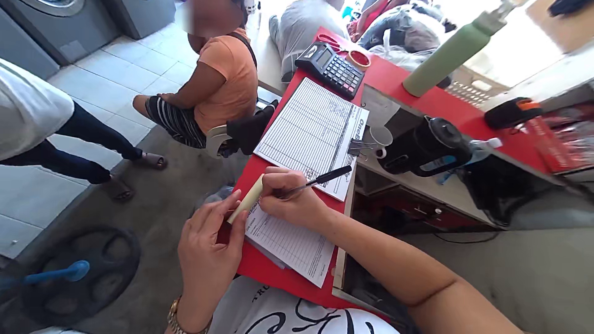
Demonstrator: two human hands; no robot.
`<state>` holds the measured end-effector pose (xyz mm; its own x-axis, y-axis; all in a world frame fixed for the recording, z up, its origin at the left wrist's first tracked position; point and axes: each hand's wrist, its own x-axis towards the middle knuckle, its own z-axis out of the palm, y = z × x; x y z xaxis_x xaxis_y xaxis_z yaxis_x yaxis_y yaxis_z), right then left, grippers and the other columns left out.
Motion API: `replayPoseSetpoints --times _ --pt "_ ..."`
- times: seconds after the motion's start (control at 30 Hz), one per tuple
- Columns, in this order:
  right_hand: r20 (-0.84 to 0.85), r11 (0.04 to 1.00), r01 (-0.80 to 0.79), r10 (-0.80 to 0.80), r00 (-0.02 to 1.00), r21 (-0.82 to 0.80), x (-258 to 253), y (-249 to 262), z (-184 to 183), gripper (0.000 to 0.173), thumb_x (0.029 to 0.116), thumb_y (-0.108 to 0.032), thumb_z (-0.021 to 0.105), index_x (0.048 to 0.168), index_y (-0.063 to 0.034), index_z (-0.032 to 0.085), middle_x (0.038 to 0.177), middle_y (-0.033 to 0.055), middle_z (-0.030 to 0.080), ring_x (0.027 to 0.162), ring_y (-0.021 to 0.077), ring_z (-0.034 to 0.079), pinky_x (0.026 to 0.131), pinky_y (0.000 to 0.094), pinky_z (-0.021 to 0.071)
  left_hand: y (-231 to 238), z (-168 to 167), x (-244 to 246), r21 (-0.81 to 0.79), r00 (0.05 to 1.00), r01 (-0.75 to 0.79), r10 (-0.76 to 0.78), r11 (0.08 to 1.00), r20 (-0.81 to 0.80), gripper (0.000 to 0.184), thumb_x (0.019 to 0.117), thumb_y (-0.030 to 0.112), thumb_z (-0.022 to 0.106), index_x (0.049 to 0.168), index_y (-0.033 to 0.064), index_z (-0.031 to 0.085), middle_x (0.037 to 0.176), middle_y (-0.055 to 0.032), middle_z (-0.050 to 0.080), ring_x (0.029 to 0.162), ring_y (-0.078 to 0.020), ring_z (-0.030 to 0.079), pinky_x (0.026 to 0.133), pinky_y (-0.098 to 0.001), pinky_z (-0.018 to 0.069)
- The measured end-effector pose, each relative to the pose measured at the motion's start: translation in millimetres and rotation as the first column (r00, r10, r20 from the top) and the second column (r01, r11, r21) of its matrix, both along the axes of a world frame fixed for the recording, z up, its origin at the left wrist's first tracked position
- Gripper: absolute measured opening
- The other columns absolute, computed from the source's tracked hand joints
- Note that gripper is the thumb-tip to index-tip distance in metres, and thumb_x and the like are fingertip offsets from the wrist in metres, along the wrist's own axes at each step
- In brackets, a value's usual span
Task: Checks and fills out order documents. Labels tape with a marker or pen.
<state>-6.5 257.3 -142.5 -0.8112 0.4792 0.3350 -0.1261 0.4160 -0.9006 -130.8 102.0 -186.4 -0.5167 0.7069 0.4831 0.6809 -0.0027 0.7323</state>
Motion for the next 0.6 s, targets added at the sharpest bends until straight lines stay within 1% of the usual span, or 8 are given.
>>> replayPoseSetpoints --times 0.13,0.23,0.33,0.5,0.6 --pt "0.01 1.0 -0.007 0.007 1.0 -0.023 0.3 0.2 1.8 0.021 0.0853 0.005 0.063 0.067 -0.0003 0.057 0.068 0.0031 0.054 0.056 0.0042 0.053 0.05 0.0163 0.0455 0.0 0.0 -0.4 0.001 1.0 0.0 0.0 1.0 -0.002 0.035 0.0997 0.036 0.064 0.123 0.0129 0.074 0.107 -0.0016 0.073 0.099 -0.0122 0.066 0.086 -0.0359 0.051" --pt "0.01 1.0 0.018 -0.018 1.0 -0.022 0.5 -0.7 0.7 0.021 0.0858 0.005 0.063 0.067 -0.0007 0.057 0.068 0.0033 0.054 0.056 0.0047 0.053 0.049 0.0169 0.0467 0.0 -0.3 -0.3 -0.003 1.0 -0.003 0.003 1.0 -0.005 0.035 0.0991 0.037 0.064 0.123 0.0131 0.074 0.108 -0.0014 0.073 0.099 -0.0123 0.066 0.086 -0.037 0.0506" --pt "0.014 0.999 0.035 -0.035 0.999 -0.016 0.6 -1.0 0.7 0.021 0.0856 0.004 0.063 0.066 -0.0009 0.056 0.068 0.0033 0.054 0.055 0.0047 0.053 0.049 0.0173 0.0461 -0.3 -0.1 -0.1 -0.003 1.0 0.0 0.0 1.0 0.003 0.035 0.0993 0.037 0.064 0.123 0.0127 0.074 0.108 -0.0018 0.073 0.1 -0.013 0.066 0.088 -0.038 0.0498" --pt "0.017 0.998 0.062 -0.062 0.998 0.004 0.3 -2.8 0.6 0.022 0.0855 0.004 0.063 0.066 -0.0013 0.055 0.068 0.0029 0.052 0.055 0.0048 0.052 0.049 0.0169 0.0458 -0.8 0.4 0.0 -0.006 1.0 -0.01 0.01 1.0 0.008 0.033 0.0992 0.036 0.064 0.122 0.0141 0.075 0.108 -0.0001 0.074 0.1 -0.0114 0.066 0.088 -0.0369 0.0499" --pt "0.035 0.997 0.069 -0.068 0.997 -0.042 0.8 -2.6 2.6 0.022 0.0861 0.004 0.062 0.066 -0.0017 0.055 0.069 0.0033 0.054 0.054 0.0056 0.053 0.048 0.0178 0.0472 -0.8 0.2 0.3 -0.005 1.0 -0.008 0.008 1.0 0.018 0.034 0.099 0.036 0.065 0.122 0.0142 0.074 0.108 0.0002 0.073 0.1 -0.0109 0.066 0.087 -0.0364 0.0503"
